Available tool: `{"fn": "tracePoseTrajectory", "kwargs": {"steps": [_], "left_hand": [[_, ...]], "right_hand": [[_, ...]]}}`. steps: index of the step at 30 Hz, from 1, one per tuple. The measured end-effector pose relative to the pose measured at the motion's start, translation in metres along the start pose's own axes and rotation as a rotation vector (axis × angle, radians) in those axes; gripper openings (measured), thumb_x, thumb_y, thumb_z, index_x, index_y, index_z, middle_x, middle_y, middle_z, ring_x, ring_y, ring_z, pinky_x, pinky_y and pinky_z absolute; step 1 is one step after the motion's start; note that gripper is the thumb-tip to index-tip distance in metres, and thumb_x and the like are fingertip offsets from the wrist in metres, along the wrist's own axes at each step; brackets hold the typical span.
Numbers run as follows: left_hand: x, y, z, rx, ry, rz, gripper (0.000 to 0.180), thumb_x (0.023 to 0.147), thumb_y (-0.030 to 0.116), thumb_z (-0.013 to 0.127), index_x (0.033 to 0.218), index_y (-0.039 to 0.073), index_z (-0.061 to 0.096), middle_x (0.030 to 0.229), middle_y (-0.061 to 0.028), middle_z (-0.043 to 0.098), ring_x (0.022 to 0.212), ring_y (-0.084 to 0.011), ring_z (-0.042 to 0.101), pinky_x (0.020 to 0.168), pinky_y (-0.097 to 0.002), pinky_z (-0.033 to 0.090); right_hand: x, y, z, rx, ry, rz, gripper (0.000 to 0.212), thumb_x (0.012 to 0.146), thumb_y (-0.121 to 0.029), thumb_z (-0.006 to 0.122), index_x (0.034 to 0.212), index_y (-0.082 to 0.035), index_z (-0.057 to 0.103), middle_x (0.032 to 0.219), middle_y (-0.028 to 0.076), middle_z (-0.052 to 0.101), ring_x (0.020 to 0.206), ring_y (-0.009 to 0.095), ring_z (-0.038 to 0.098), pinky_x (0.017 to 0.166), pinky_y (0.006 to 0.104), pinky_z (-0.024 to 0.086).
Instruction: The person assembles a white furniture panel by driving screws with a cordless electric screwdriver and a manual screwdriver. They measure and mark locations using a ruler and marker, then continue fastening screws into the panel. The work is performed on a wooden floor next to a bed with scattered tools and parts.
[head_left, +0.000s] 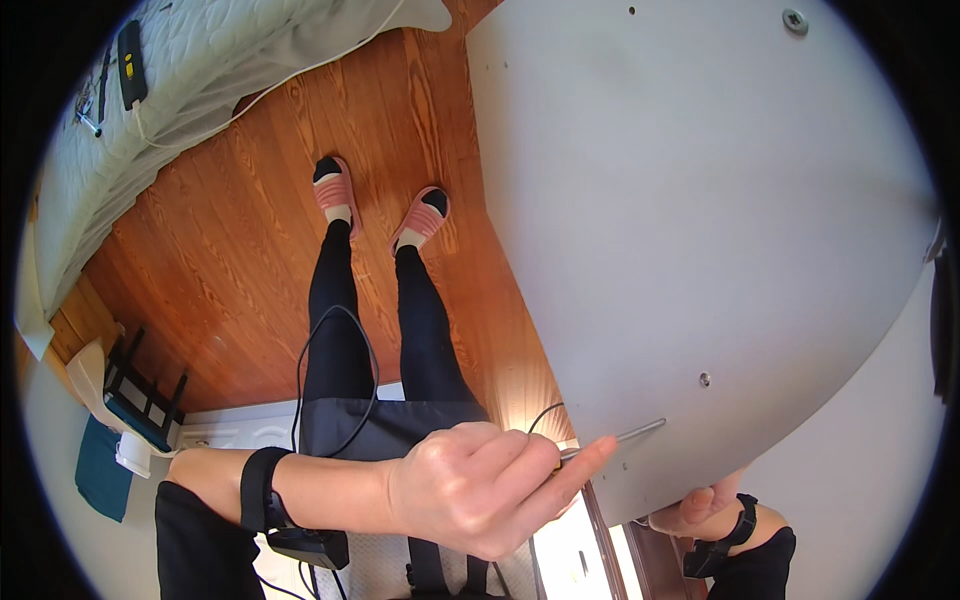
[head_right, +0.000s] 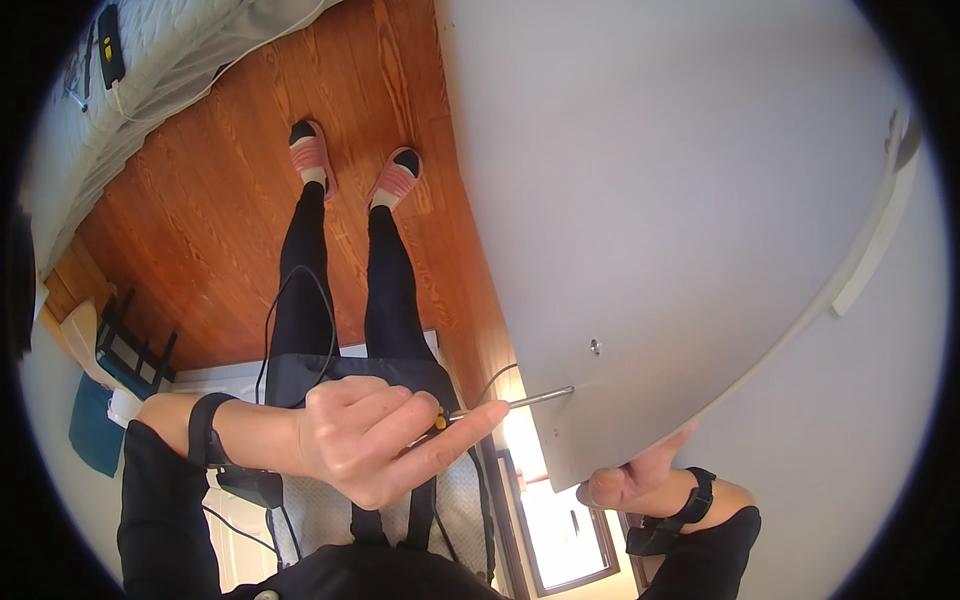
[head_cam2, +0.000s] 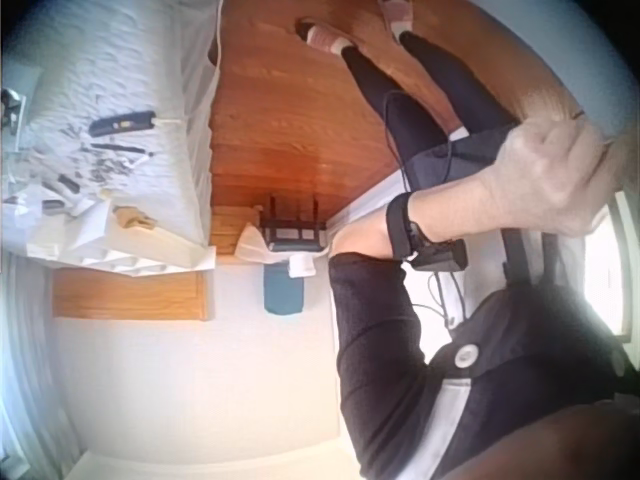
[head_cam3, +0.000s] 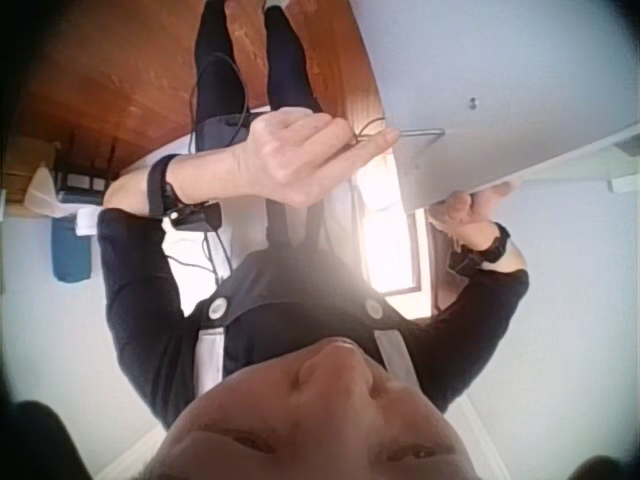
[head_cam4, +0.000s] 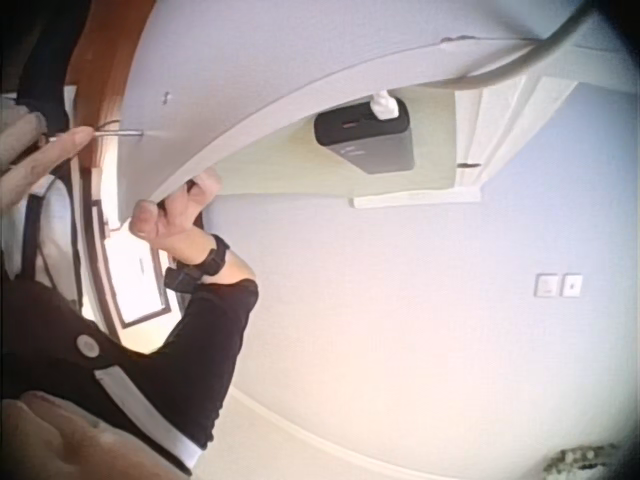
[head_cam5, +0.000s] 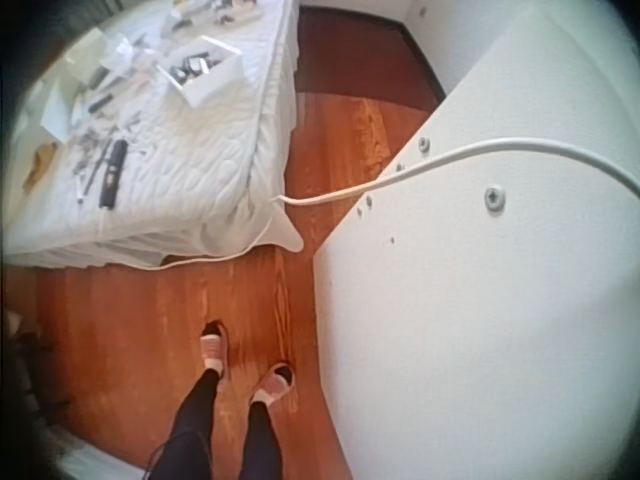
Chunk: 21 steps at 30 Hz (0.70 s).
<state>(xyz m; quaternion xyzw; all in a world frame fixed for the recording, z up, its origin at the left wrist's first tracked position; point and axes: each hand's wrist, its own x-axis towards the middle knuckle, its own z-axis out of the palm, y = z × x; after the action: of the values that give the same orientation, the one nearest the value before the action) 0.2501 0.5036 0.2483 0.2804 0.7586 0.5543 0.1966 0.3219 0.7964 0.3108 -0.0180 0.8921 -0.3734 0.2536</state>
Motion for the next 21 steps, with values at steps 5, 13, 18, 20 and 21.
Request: {"fn": "tracePoseTrajectory", "kwargs": {"steps": [5,13,18,20,21], "left_hand": [[0.006,-0.008,0.003,-1.108,-0.107,-0.786,0.027,0.087,0.007,0.067,0.113,0.003,0.072,0.064,-0.0002,0.055,0.049,-0.0039,0.043,0.045,-0.0181,0.032],[0.001,-0.007,0.008,-0.365,0.057,-0.235,0.036,0.075,0.003,0.065,0.111,-0.001,0.071,0.065,-0.0005,0.050,0.049,-0.0067,0.043,0.041,-0.0209,0.032],[-0.005,-0.013,0.012,0.020,0.061,0.001,0.041,0.068,0.003,0.065,0.108,-0.003,0.071,0.065,-0.0001,0.048,0.050,-0.0068,0.043,0.042,-0.0205,0.035],[-0.002,-0.012,0.017,-0.875,-0.002,-0.627,0.035,0.079,0.003,0.066,0.114,0.000,0.070,0.064,0.0019,0.052,0.048,-0.0048,0.041,0.042,-0.0192,0.030],[0.000,-0.011,0.019,-1.306,-0.040,-0.938,0.032,0.085,0.002,0.066,0.117,0.002,0.070,0.064,0.0029,0.054,0.047,-0.0039,0.040,0.042,-0.0186,0.027]], "right_hand": [[0.009,-0.003,-0.003,-0.010,-0.083,0.047,0.045,0.098,-0.038,0.041,0.090,-0.002,0.066,0.109,0.014,0.060,0.098,0.029,0.054,0.090,0.0433,0.037],[0.027,-0.009,-0.004,-0.205,-0.072,-0.127,0.046,0.100,-0.037,0.035,0.097,-0.001,0.065,0.115,0.014,0.056,0.106,0.030,0.049,0.093,0.0429,0.036],[0.023,-0.003,0.003,-0.203,0.020,-0.149,0.047,0.100,-0.035,0.035,0.094,0.000,0.066,0.120,0.016,0.053,0.115,0.031,0.042,0.097,0.0439,0.032],[0.021,-0.003,0.003,-0.322,0.019,-0.179,0.047,0.101,-0.034,0.035,0.094,0.001,0.066,0.120,0.017,0.054,0.118,0.031,0.039,0.099,0.0436,0.031],[0.021,-0.004,0.003,-0.313,0.011,-0.155,0.047,0.101,-0.034,0.036,0.094,0.001,0.066,0.120,0.017,0.055,0.120,0.031,0.038,0.100,0.0433,0.030]]}}
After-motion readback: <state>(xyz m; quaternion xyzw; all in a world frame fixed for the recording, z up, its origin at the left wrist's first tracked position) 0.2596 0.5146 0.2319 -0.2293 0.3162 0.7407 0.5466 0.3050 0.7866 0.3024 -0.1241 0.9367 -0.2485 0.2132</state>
